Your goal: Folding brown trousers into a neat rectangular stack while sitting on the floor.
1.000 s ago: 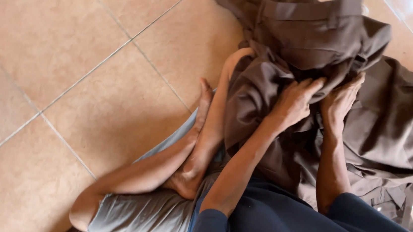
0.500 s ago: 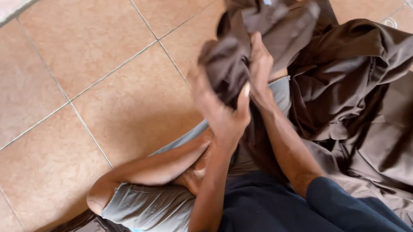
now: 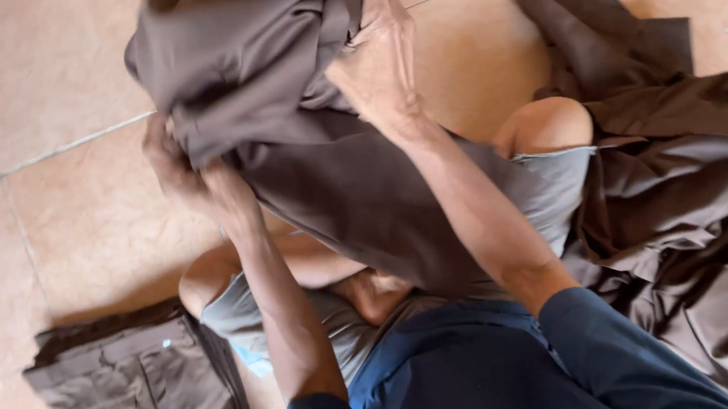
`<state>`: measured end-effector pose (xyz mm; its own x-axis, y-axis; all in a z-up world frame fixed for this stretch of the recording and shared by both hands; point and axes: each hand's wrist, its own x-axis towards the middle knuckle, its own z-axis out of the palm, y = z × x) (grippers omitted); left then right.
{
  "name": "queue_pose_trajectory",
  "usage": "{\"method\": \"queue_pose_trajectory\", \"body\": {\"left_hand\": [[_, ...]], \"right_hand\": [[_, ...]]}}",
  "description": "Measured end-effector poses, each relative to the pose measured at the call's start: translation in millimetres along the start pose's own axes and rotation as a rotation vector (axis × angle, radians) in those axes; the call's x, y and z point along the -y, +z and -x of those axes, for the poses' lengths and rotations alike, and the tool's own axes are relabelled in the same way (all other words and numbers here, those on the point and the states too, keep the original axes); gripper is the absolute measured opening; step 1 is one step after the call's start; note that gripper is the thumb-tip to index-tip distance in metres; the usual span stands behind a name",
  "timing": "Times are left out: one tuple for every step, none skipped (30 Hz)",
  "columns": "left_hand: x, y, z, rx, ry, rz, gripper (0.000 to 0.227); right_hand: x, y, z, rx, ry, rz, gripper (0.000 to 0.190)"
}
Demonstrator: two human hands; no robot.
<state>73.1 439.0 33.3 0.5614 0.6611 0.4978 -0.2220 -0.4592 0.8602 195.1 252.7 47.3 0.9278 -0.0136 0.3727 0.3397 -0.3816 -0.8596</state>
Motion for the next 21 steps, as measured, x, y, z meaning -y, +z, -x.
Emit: {"method": "queue_pose_trajectory", "body": {"left_hand": [[-2.4, -9.7, -22.3, 0.026, 0.105, -0.041, 0.049], [57.2, -12.2, -3.7, 0.000, 0.106, -0.062, 0.049], [112.0, -19.1, 10.6, 0.128, 0.242, -0.496, 0.058], [163.1, -20.5, 12.8, 0.256, 0.369, -0.928, 0.086], [139.9, -20.5, 30.3, 0.229, 0.360, -0.948, 0.086], [117.5, -18.9, 50.3, 0.369, 0.096, -0.939, 0.102], [96.0, -15.0, 70.4, 0.502, -0.171, -0.910, 0.119], [98.6, -13.4, 92.2, 0.485, -0.180, -0.916, 0.119], [101.2, -10.3, 114.3, 0.644, -0.322, -0.808, 0.124], [102.7, -5.8, 138.3, 0.803, -0.462, -0.685, 0.130], [115.8, 0.7, 159.4, 0.791, -0.471, -0.686, 0.130], [128.7, 8.6, 178.7, 0.907, -0.343, -0.887, 0.121], [140.9, 16.9, 198.0, 1.018, -0.208, -1.087, 0.112], [162.7, 24.1, 207.2, 1.006, -0.211, -1.088, 0.112], [184.3, 31.7, 216.2, 0.890, -0.075, -1.161, 0.081], [206.6, 38.0, 224.1, 0.772, 0.063, -1.230, 0.050], [214.0, 38.4, 218.9, 0.763, 0.062, -1.234, 0.050], [221.0, 39.3, 215.4, 0.696, 0.082, -1.206, 0.027], [228.5, 40.5, 212.0, 0.630, 0.103, -1.176, 0.010], [257.0, 29.9, 205.3, 0.626, 0.098, -1.176, 0.010], [286.1, 19.3, 198.6, 0.524, 0.115, -1.223, 0.010]], "right_hand": [[-9.5, 9.0, 1.2, 0.041, 0.003, 0.208, 0.094], [-26.8, 5.8, 11.8, 0.066, -0.010, 0.189, 0.094], [-44.2, 2.9, 21.0, 0.283, -0.065, 0.325, 0.087], [-62.4, 0.4, 23.3, 0.490, -0.135, 0.465, 0.087], [-97.8, 0.7, 29.4, 0.505, -0.161, 0.450, 0.087], [-135.0, 0.1, 37.5, 0.663, -0.056, 0.486, 0.084], [-173.5, 0.3, 44.2, 0.820, 0.049, 0.524, 0.082], [-176.2, 4.3, 47.1, 0.833, 0.034, 0.520, 0.082], [-179.5, 7.7, 49.5, 0.787, 0.169, 0.558, 0.091], [-183.4, 7.5, 53.8, 0.736, 0.309, 0.599, 0.104], [-177.6, 19.3, 57.3, 0.747, 0.299, 0.599, 0.104], [-171.3, 30.0, 59.8, 0.687, 0.206, 0.519, 0.110], [-164.5, 39.9, 62.6, 0.626, 0.115, 0.438, 0.117], [-192.0, 60.5, 73.6, 0.629, 0.104, 0.437, 0.117], [-219.6, 80.8, 84.2, 0.638, 0.051, 0.544, 0.091], [-246.9, 102.3, 95.4, 0.642, 0.000, 0.647, 0.076], [-267.7, 115.3, 103.4, 0.643, -0.009, 0.643, 0.076], [-289.4, 126.8, 112.1, 0.548, -0.094, 0.660, 0.049], [-311.7, 138.8, 120.7, 0.452, -0.178, 0.674, 0.024], [-285.5, 121.6, 116.7, 0.456, -0.182, 0.675, 0.024], [-259.6, 104.9, 112.6, 0.490, -0.030, 0.504, 0.030]]}}
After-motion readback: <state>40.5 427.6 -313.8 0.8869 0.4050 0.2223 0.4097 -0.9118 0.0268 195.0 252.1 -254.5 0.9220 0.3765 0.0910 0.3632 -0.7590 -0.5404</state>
